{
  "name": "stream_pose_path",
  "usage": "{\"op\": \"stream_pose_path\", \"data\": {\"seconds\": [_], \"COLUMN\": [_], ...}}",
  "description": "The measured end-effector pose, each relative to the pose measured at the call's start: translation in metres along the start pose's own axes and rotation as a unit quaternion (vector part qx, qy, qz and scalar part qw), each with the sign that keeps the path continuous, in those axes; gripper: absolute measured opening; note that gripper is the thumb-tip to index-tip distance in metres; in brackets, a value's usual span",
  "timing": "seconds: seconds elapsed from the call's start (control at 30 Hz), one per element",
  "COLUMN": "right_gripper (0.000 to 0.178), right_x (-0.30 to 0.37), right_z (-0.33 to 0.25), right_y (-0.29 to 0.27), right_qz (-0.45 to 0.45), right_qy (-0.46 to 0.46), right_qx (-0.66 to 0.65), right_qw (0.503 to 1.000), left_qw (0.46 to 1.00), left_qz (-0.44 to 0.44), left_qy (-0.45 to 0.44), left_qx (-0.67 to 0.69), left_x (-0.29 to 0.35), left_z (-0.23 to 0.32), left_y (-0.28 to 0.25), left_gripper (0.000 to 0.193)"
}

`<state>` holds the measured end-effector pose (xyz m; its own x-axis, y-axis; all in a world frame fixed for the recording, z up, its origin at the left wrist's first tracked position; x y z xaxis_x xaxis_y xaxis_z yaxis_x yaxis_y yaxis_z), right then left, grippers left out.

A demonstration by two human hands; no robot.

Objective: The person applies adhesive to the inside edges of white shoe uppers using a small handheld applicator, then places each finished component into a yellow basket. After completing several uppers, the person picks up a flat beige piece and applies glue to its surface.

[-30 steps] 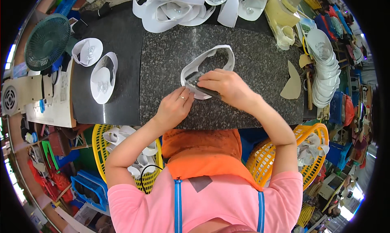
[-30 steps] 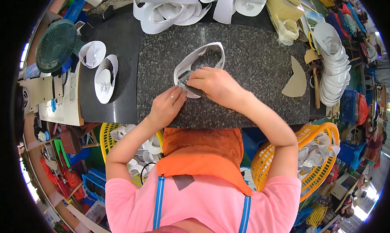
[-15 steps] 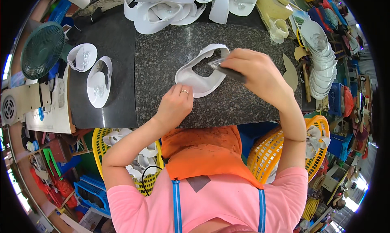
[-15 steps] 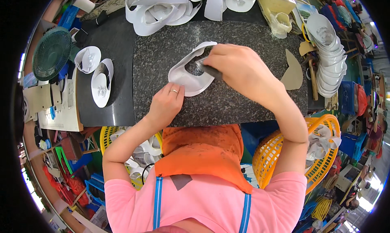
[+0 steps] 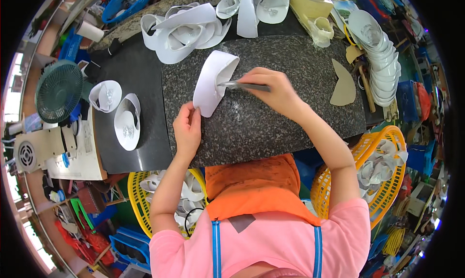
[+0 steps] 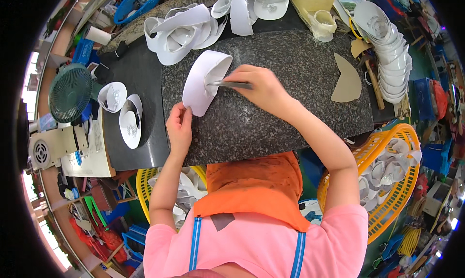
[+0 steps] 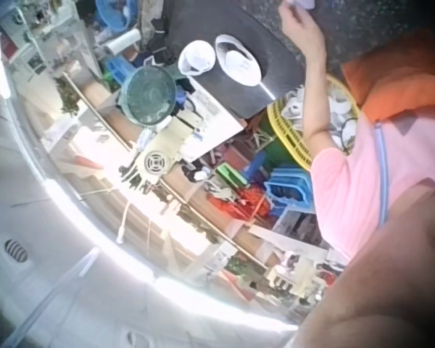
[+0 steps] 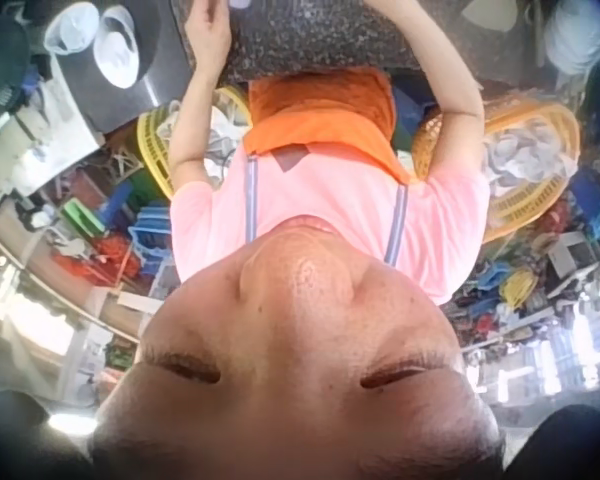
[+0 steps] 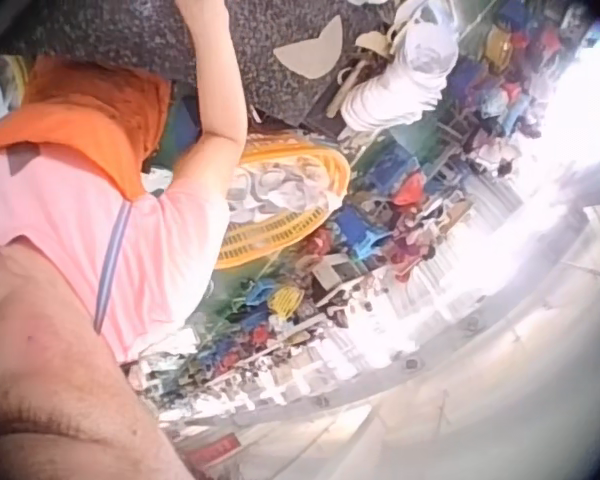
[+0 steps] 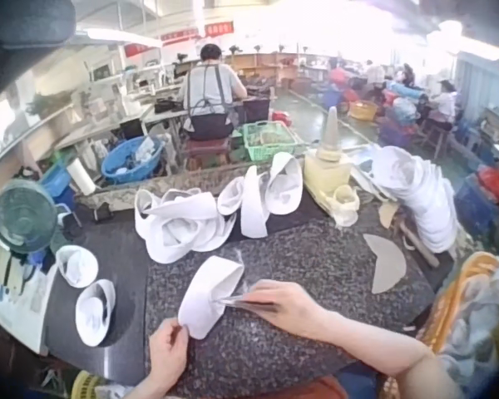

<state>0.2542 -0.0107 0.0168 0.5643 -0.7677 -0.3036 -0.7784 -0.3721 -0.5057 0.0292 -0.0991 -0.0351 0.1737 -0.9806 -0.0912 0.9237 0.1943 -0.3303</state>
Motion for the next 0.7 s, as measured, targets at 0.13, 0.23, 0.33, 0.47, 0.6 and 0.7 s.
{"op": "stream_pose_path", "data": {"seconds": [0.13, 0.23, 0.33, 0.47, 0.6, 0.7], "right_gripper": [0.021, 0.026, 0.020, 0.026, 0.024, 0.022], "right_x": [-0.022, -0.035, -0.035, -0.015, -0.010, -0.016], "right_z": [0.023, 0.030, 0.023, 0.003, -0.011, -0.007], "right_y": [0.019, 0.018, 0.018, 0.014, 0.032, 0.038], "right_qz": [-0.072, 0.001, 0.004, -0.029, -0.183, -0.160], "right_qy": [-0.051, -0.042, -0.082, -0.112, -0.108, -0.075], "right_qx": [0.051, 0.295, 0.345, 0.130, 0.032, 0.084], "right_qw": [0.995, 0.954, 0.935, 0.985, 0.977, 0.981], "left_qw": [0.997, 0.992, 0.984, 0.988, 0.967, 0.956], "left_qz": [0.005, 0.027, 0.005, -0.048, -0.233, -0.238], "left_qy": [-0.027, -0.050, -0.086, -0.022, -0.098, -0.100], "left_qx": [0.073, 0.114, 0.159, 0.142, -0.033, -0.142], "left_x": [-0.001, -0.010, -0.025, -0.032, -0.102, -0.160], "left_z": [-0.004, 0.006, 0.033, 0.091, 0.099, 0.082], "left_y": [0.007, 0.006, 0.003, -0.048, -0.043, -0.013], "left_gripper": [0.015, 0.015, 0.016, 0.020, 0.026, 0.026]}}
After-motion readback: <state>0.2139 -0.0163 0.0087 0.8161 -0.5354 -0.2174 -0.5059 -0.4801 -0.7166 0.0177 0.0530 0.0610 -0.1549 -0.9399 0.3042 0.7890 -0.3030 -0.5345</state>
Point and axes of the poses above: each hand's wrist, its own x-axis away from the middle knuckle, its own y-axis out of the palm, z = x × y, the point moved 2 cm from there along -x, towards the middle knuckle, and after that the axes turned 3 degrees about -z, right-handed, at the moved point
